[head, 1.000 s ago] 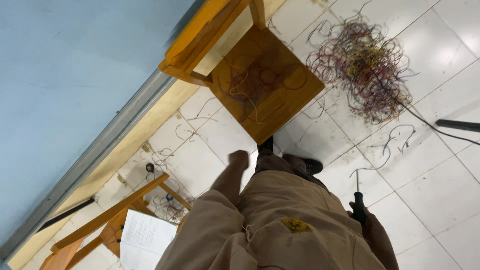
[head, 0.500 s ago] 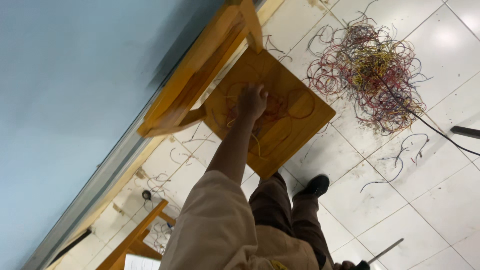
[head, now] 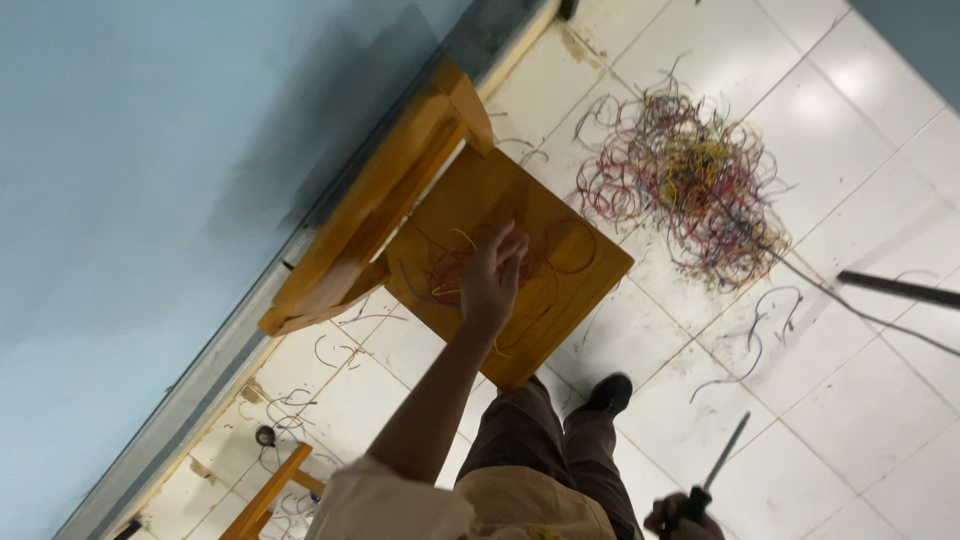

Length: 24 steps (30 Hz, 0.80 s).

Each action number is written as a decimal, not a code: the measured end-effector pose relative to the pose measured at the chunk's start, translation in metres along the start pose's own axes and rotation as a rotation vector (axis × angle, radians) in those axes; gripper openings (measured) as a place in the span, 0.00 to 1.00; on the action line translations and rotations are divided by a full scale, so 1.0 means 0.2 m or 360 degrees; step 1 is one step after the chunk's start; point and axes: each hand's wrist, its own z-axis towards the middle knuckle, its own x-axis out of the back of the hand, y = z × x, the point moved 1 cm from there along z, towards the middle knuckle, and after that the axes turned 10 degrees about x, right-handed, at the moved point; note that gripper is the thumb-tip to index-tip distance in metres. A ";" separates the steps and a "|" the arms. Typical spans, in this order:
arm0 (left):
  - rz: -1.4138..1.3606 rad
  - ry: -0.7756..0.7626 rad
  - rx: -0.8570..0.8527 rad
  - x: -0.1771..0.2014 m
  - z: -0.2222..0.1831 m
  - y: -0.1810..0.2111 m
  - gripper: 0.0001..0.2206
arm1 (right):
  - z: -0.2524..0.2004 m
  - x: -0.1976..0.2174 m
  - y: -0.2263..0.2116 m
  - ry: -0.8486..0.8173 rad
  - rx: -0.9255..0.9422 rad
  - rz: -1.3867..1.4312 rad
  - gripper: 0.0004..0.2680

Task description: The person uses a screwdriver to loosen and tighten terminals in an electrical panel, inserts red and yellow wires into the terminals, and handles a bundle of wires from the floor.

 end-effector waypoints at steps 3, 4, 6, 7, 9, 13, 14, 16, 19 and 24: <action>-0.0404 -0.0034 0.0207 0.19 -0.14 0.20 0.14 | 0.37 -0.58 -0.59 0.0320 0.0022 -0.0697 0.11; -0.0489 -0.0081 0.0215 0.25 -0.17 0.25 0.12 | 0.35 -0.96 -0.80 0.0651 0.0052 -0.1305 0.14; -0.0452 -0.0131 0.0178 0.41 -0.16 0.38 0.11 | 0.49 -1.36 -1.04 0.0529 0.0285 -0.1272 0.12; -0.0421 -0.0205 0.0145 0.48 -0.16 0.44 0.10 | 0.55 -1.56 -1.16 0.0432 0.0513 -0.1225 0.09; -0.0532 -0.0155 0.0073 0.50 -0.19 0.49 0.10 | 0.55 -1.99 -1.37 0.0184 0.0733 -0.1179 0.13; -0.0731 -0.0109 -0.0229 0.61 -0.24 0.74 0.08 | 0.50 -2.65 -1.64 -0.0246 0.1215 -0.0916 0.11; -0.0733 -0.0089 -0.0241 0.64 -0.26 0.78 0.08 | 0.46 -2.74 -1.66 -0.0269 0.1223 -0.0923 0.11; -0.0705 -0.0276 -0.0229 0.68 -0.29 0.85 0.10 | 0.38 -2.92 -1.73 -0.0359 0.1316 -0.0633 0.15; -0.0587 -0.0416 -0.0264 0.76 -0.34 0.92 0.10 | 0.21 -3.15 -1.85 -0.0070 0.1131 -0.1197 0.14; -0.0571 -0.0404 -0.0234 0.75 -0.29 0.87 0.09 | 0.26 -3.12 -1.82 -0.0244 0.1175 -0.2207 0.08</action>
